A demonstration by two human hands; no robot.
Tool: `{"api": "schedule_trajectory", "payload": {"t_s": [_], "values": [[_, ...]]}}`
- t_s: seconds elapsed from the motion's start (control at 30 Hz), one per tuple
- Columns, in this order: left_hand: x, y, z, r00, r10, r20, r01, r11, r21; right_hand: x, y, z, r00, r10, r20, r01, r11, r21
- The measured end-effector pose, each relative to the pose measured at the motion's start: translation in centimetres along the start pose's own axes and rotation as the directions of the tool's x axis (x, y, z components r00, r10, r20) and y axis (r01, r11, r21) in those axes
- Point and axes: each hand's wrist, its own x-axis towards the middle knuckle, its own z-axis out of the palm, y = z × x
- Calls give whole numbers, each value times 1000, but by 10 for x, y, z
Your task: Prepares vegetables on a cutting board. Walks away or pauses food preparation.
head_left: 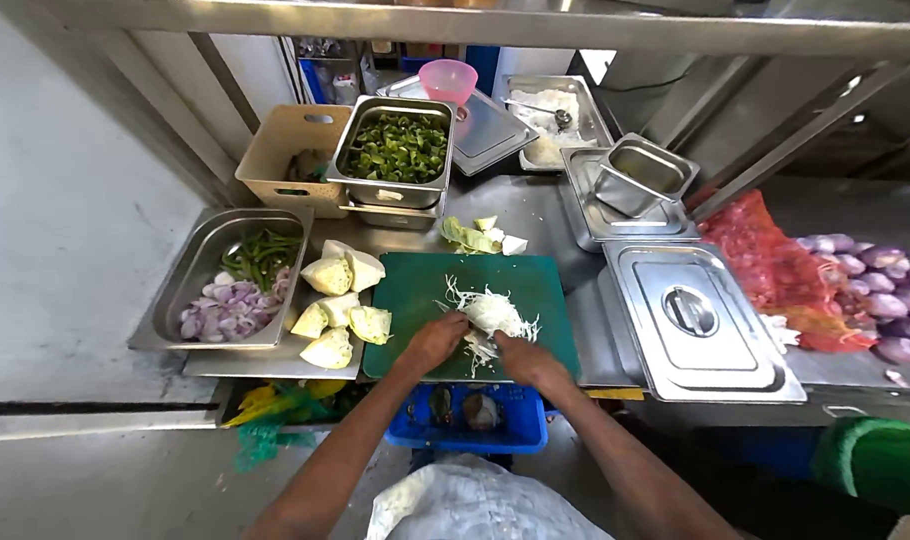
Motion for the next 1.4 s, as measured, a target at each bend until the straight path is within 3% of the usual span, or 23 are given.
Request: {"api": "schedule_trajectory", "payload": {"t_s": [0.07,0.23,0.37,0.53,0.73,0.9,1.07,1.27,1.4], "values": [[2,-1,-1,1000,-4,9,4,1000,17,12,-2,7,1000,-22,2,22,999,32],[-2,-6,1,998,26,-52,-25,999,20,-16,3,-22,1000,-11,-28,9,997,-77],[-3,-7,3,999,-3,-31,3,1000,9,15,-4,11,1000,-14,-18,14,999,35],[-4,-10,1,999,26,-46,-25,999,23,-17,-7,-21,1000,5,-7,-6,998,-68],[-8,-9,6,999,17,-40,-14,998,64,19,-12,13,1000,-3,-17,4,1000,31],[-13,-8,10,995,45,-84,-38,995,88,-19,-16,-19,999,36,-2,-36,996,-83],[-14,-10,21,985,70,-158,-51,992,119,11,-18,16,1000,9,-17,-8,1000,23],[-16,-7,17,995,34,-90,-23,992,123,-15,-17,-10,999,41,9,-40,996,-82],[-18,-10,25,984,85,-156,-62,987,146,6,-20,19,1000,10,-13,-10,1000,18]]}}
